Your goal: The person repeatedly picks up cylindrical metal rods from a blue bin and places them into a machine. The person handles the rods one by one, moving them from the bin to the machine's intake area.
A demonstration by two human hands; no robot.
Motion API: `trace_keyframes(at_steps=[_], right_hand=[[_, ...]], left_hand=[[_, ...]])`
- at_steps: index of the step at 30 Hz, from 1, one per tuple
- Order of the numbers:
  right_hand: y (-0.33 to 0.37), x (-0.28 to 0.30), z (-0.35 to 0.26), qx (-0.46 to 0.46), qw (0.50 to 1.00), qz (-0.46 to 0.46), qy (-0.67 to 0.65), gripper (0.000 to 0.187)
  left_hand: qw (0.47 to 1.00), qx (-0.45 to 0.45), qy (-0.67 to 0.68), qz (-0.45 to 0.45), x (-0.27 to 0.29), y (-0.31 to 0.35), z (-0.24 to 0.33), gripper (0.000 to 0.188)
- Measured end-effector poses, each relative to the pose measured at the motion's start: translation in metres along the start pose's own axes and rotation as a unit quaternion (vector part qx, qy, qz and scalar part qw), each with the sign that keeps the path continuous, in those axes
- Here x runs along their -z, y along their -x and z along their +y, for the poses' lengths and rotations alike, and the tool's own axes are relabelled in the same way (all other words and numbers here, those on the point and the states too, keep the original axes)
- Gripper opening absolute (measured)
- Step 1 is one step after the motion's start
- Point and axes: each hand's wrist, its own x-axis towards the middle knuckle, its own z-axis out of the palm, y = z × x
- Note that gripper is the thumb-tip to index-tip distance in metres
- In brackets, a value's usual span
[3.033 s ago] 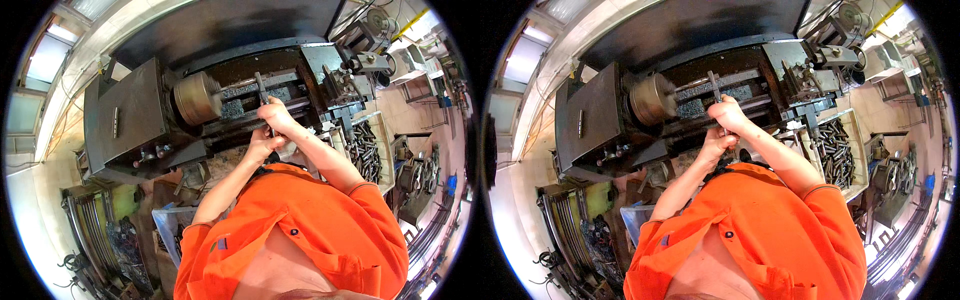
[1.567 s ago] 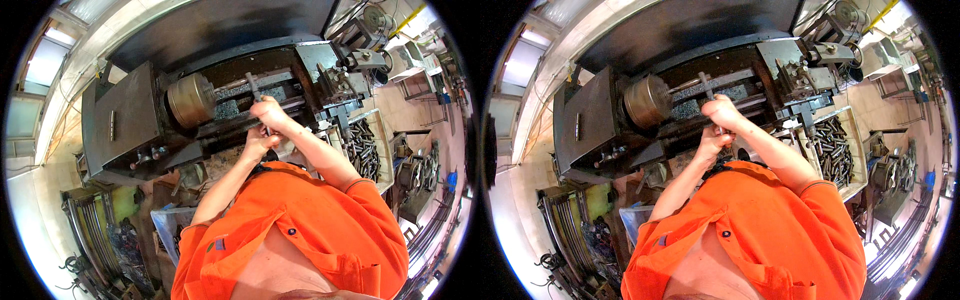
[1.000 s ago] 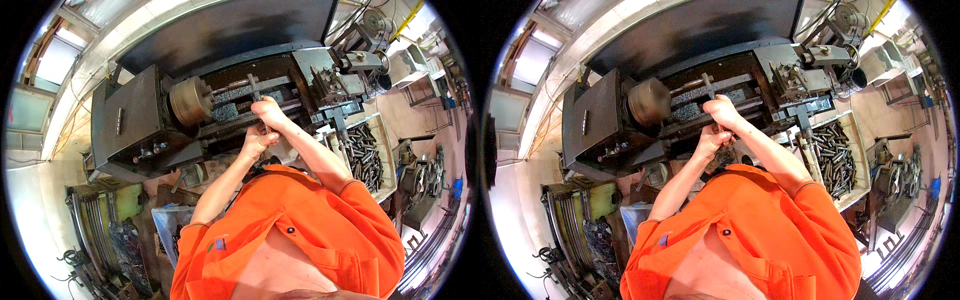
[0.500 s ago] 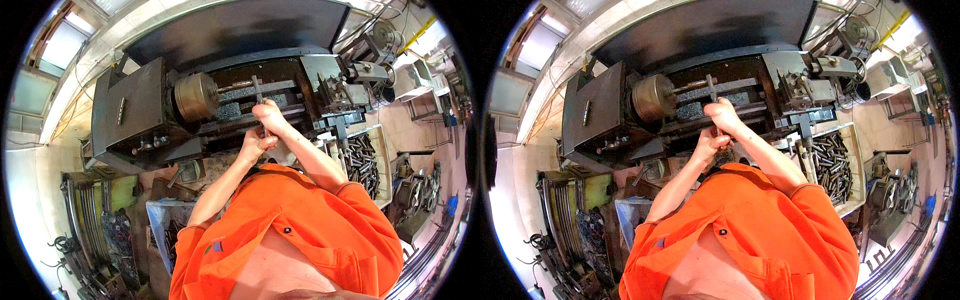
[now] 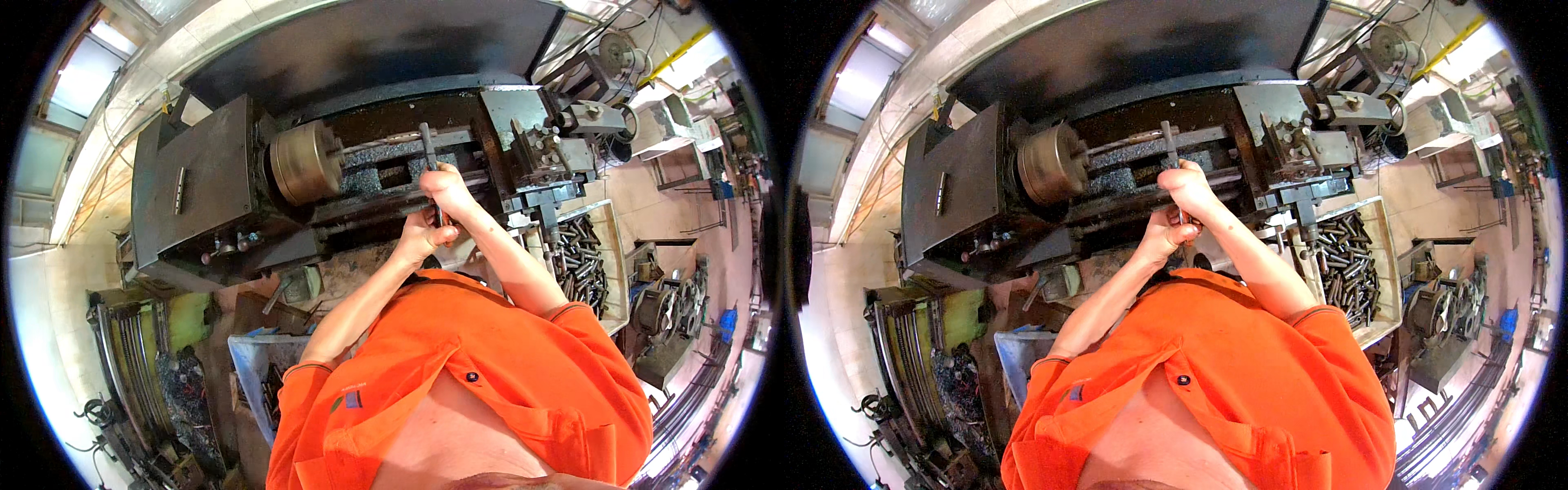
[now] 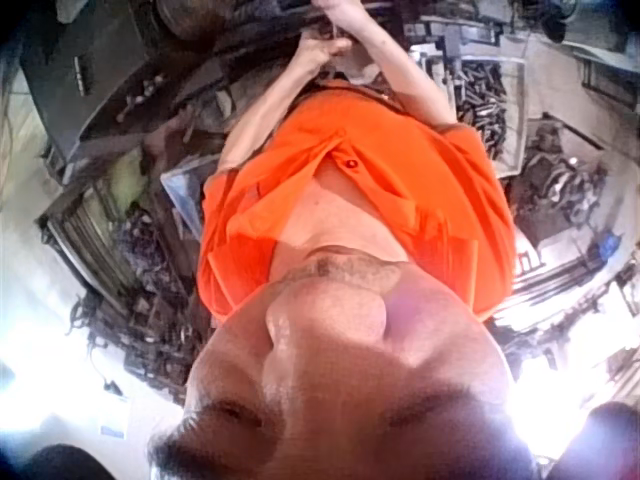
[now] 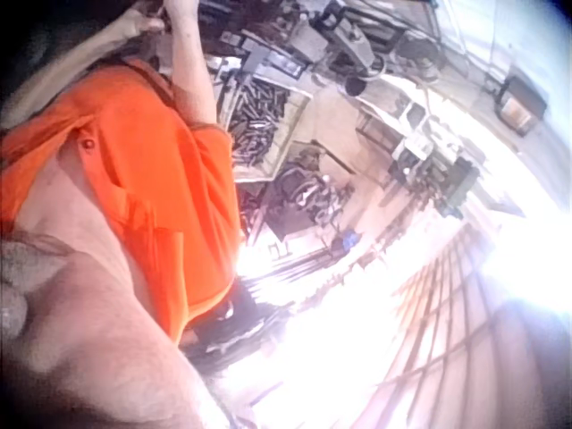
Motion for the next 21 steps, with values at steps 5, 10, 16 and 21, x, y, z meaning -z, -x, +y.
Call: trace_keyframes(at_steps=[5,10,16,21], right_hand=[[0.029,0.018,-0.008,0.042,0.995,0.075,-0.052,0.005],[0.094,0.034,-0.005,0.112,0.971,0.093,-0.189,0.036],[0.170,0.065,0.037,0.138,0.928,0.227,-0.263,0.030],[0.243,0.102,0.090,0.022,0.857,0.266,-0.441,0.023]], left_hand=[[0.991,0.029,-0.102,-0.084,-0.014,0.002,0.016,0.048],[0.810,-0.125,-0.571,0.041,-0.040,0.021,0.010,0.071],[0.749,-0.129,-0.645,-0.079,-0.083,0.050,-0.024,0.097],[0.743,-0.095,-0.612,-0.254,-0.105,0.068,-0.037,0.072]])
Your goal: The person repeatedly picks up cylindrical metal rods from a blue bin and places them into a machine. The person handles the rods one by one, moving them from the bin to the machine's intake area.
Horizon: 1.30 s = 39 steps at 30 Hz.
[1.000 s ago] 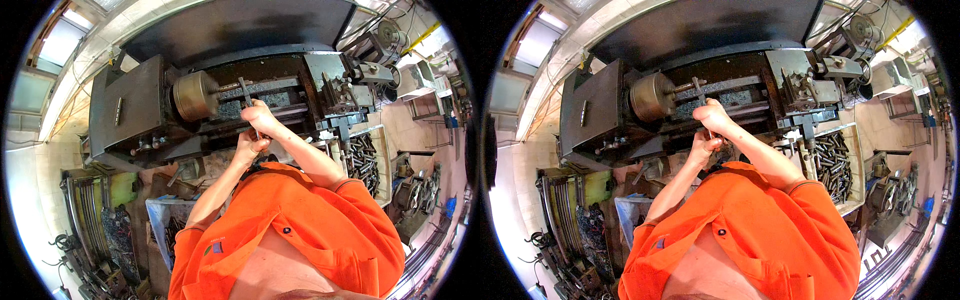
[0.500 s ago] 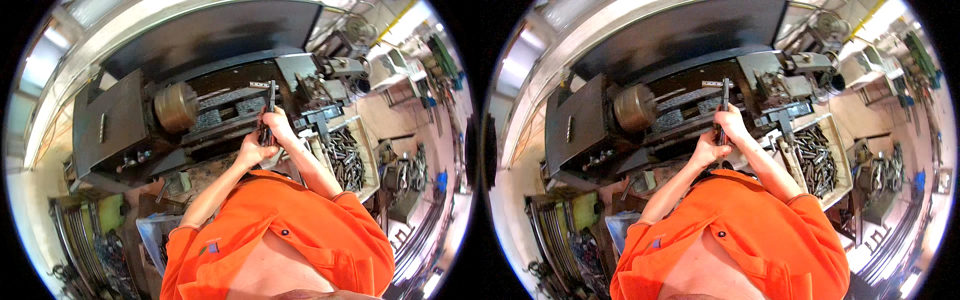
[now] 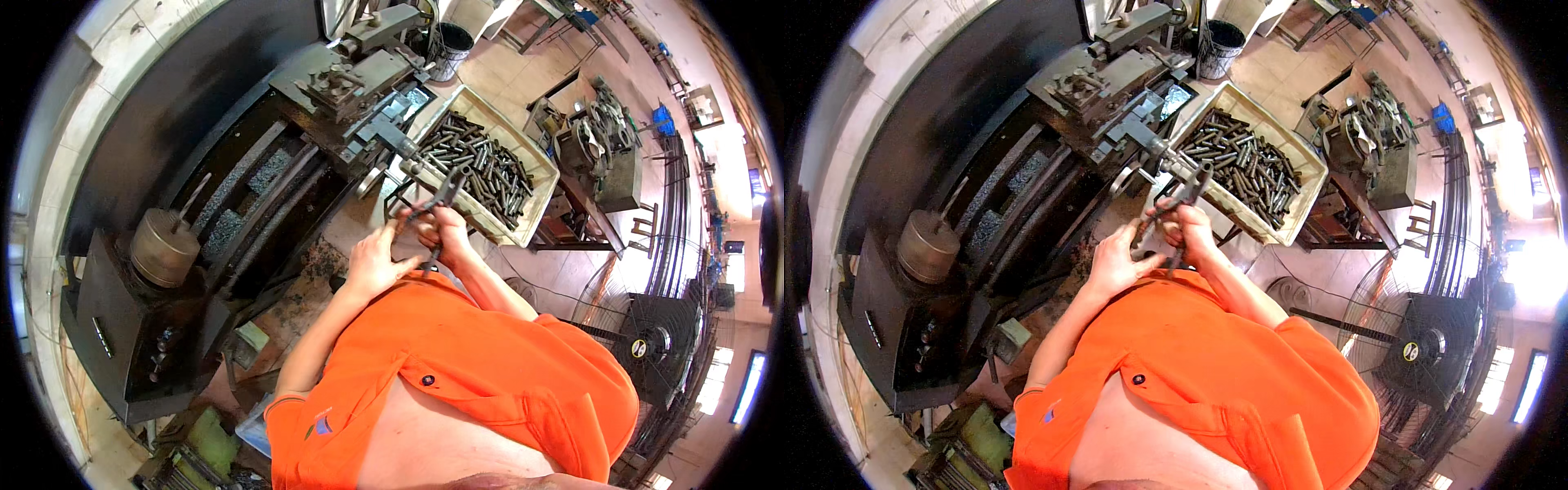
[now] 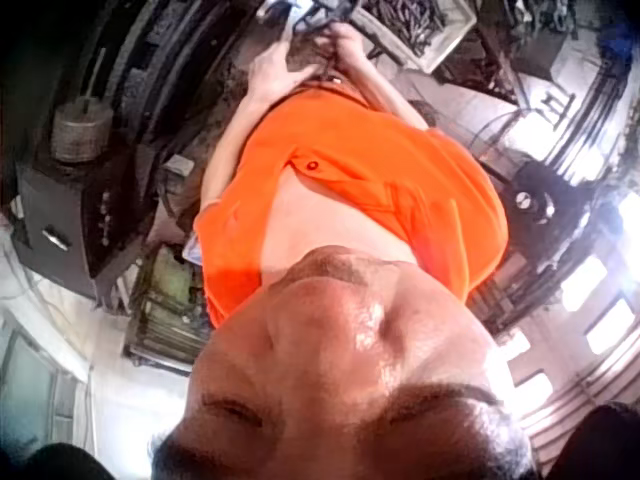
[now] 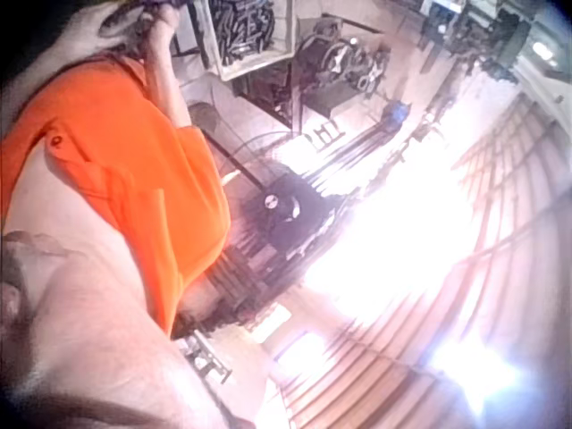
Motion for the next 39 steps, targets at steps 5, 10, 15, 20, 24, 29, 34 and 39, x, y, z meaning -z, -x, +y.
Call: trace_keyframes(at_steps=[5,10,15,20,24,29,34,39], right_hand=[[0.013,0.064,-0.035,-0.037,0.997,0.068,0.001,0.027],[-0.018,0.106,-0.103,-0.023,0.995,0.026,-0.091,0.055],[-0.080,0.204,-0.114,-0.150,0.986,-0.060,-0.034,0.061],[-0.040,0.150,-0.028,-0.286,0.957,-0.038,-0.023,0.062],[0.003,0.079,0.023,-0.376,0.924,-0.064,0.018,0.061],[-0.005,0.051,0.052,-0.444,0.878,-0.121,0.130,0.057],[0.001,0.040,0.064,-0.430,0.871,-0.147,0.187,0.053],[0.014,0.035,0.073,-0.436,0.868,-0.157,0.176,0.055]], left_hand=[[0.999,-0.028,0.013,0.025,-0.020,-0.001,-0.011,0.045],[0.982,0.157,0.072,0.082,-0.049,0.037,-0.035,0.042],[0.933,0.324,0.082,0.134,-0.069,0.114,-0.035,0.047],[0.873,0.425,0.063,0.233,-0.087,0.196,-0.040,0.047],[0.805,0.514,0.068,0.287,-0.081,0.292,-0.037,0.045],[0.637,0.671,0.049,0.376,-0.093,0.455,-0.069,0.032],[0.583,0.751,-0.019,0.310,-0.140,0.550,-0.117,0.031],[0.654,0.729,-0.117,0.167,-0.145,0.542,-0.157,0.015]])
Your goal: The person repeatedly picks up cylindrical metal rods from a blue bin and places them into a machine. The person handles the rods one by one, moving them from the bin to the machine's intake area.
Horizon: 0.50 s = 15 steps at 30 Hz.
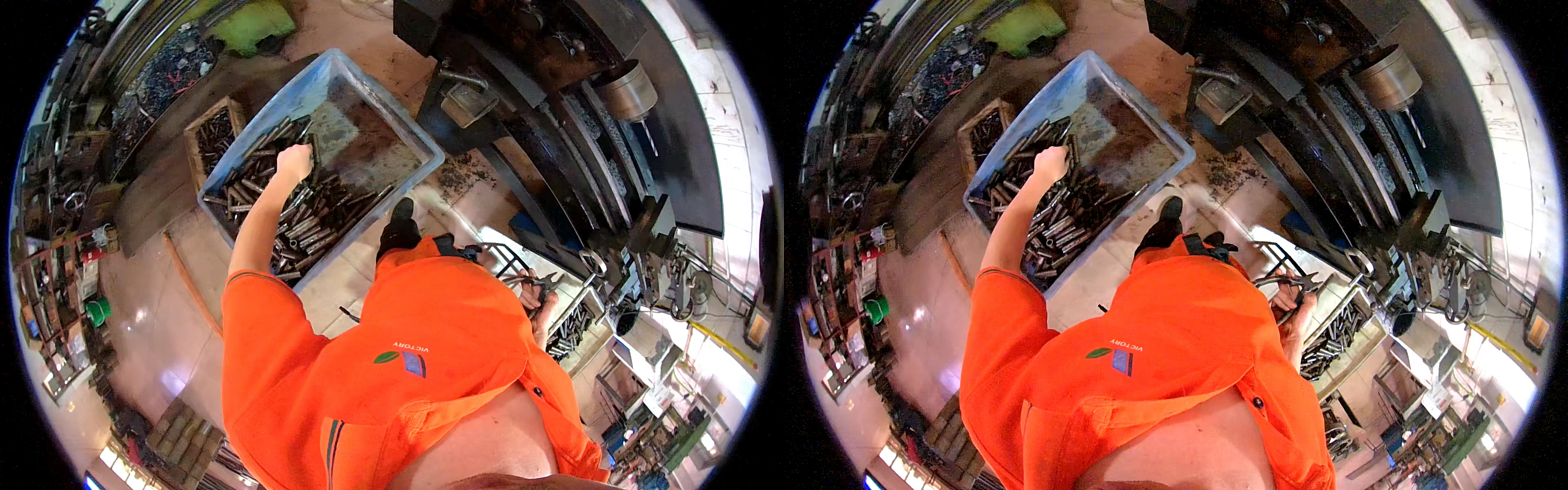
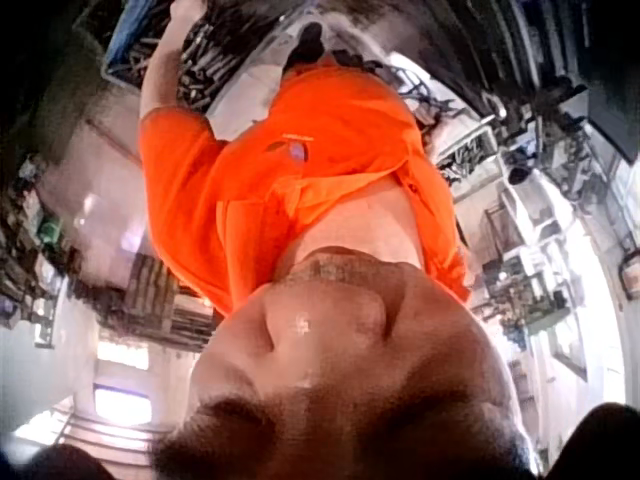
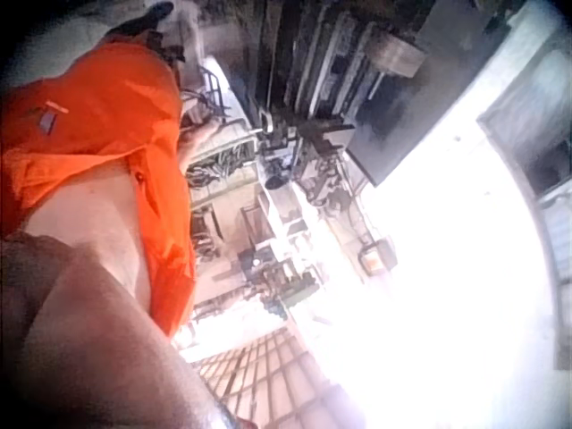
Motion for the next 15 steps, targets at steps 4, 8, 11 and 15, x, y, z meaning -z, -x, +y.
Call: trace_keyframes(at_steps=[4,8,11,15], right_hand=[[-0.003,-0.007,0.008,0.012,0.998,-0.013,0.066,0.064],[-0.003,-0.015,0.015,0.024,0.999,0.006,0.043,0.053],[-0.003,-0.020,0.018,0.019,0.999,0.031,0.022,0.044],[-0.013,-0.013,0.011,0.046,0.988,0.013,0.149,0.034]], left_hand=[[0.984,-0.082,-0.130,-0.085,-0.019,-0.020,0.001,0.015],[0.972,-0.122,-0.167,-0.112,-0.007,-0.018,0.003,0.014],[0.993,-0.065,-0.097,-0.020,0.002,-0.007,0.000,0.015],[0.985,0.018,0.120,0.122,0.028,0.014,-0.010,0.026]])
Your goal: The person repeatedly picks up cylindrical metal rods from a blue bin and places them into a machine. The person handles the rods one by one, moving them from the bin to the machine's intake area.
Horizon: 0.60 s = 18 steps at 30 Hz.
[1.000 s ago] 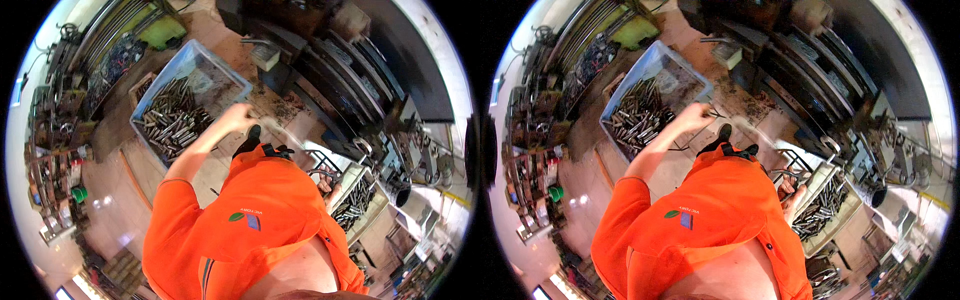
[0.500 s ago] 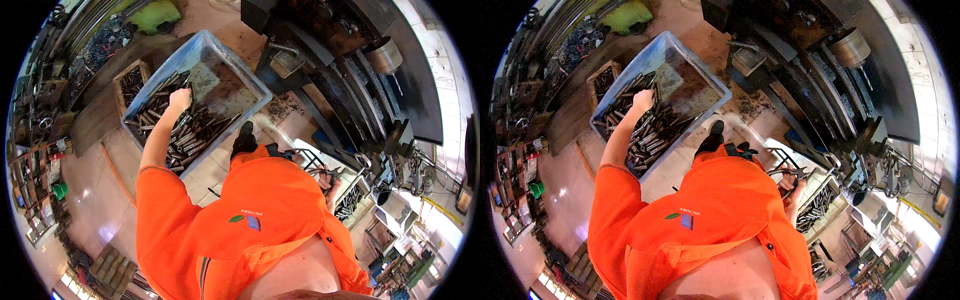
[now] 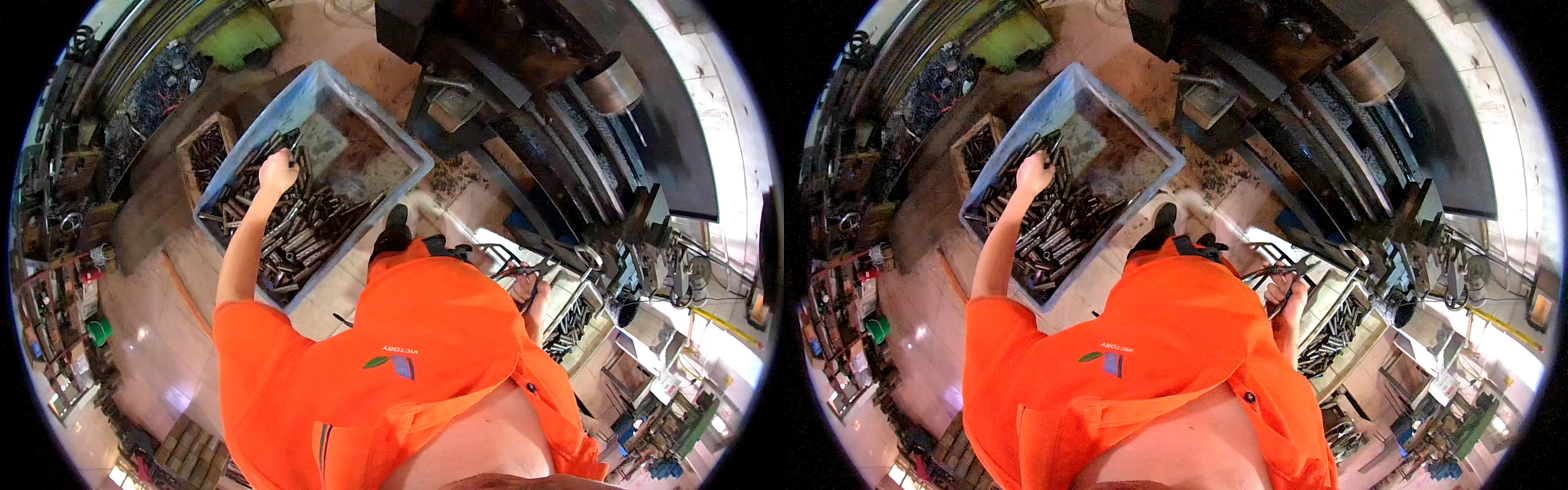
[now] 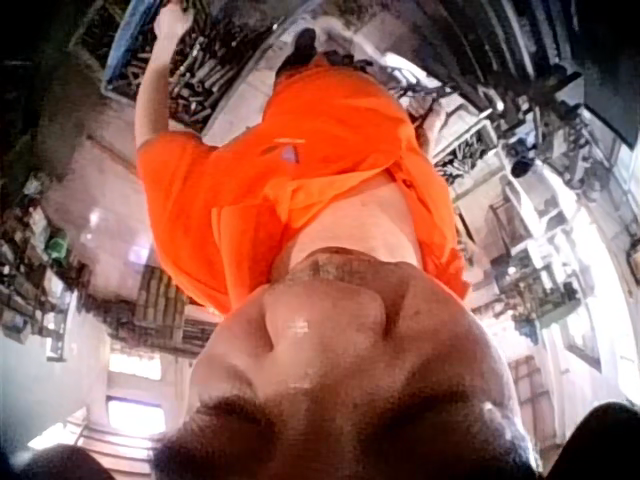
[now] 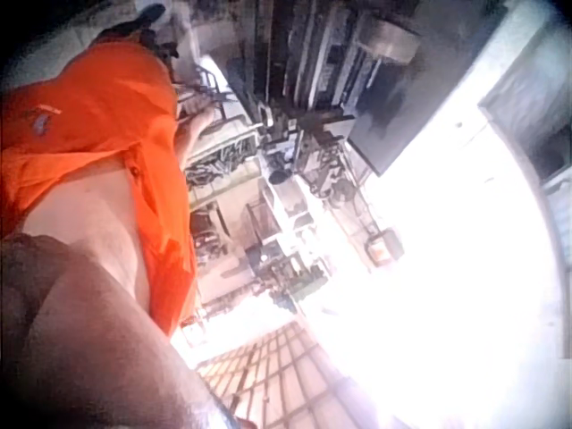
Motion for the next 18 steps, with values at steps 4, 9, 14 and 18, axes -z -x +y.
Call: trace_keyframes(at_steps=[4,9,14,18], right_hand=[[-0.011,-0.029,-0.018,0.033,0.998,-0.034,0.052,0.032],[-0.006,-0.104,-0.051,0.019,0.943,-0.111,0.312,0.040],[0.014,-0.129,-0.064,-0.012,0.894,-0.213,0.394,0.035],[0.013,-0.109,-0.061,0.051,0.918,-0.178,0.352,0.037]], left_hand=[[0.791,0.119,0.587,-0.128,0.062,0.023,0.059,0.024],[0.696,-0.039,0.696,-0.171,0.100,0.047,0.187,0.022],[0.762,-0.187,0.615,-0.077,0.110,0.068,0.297,0.021],[0.813,-0.322,0.485,0.016,0.116,0.084,0.344,0.019]])
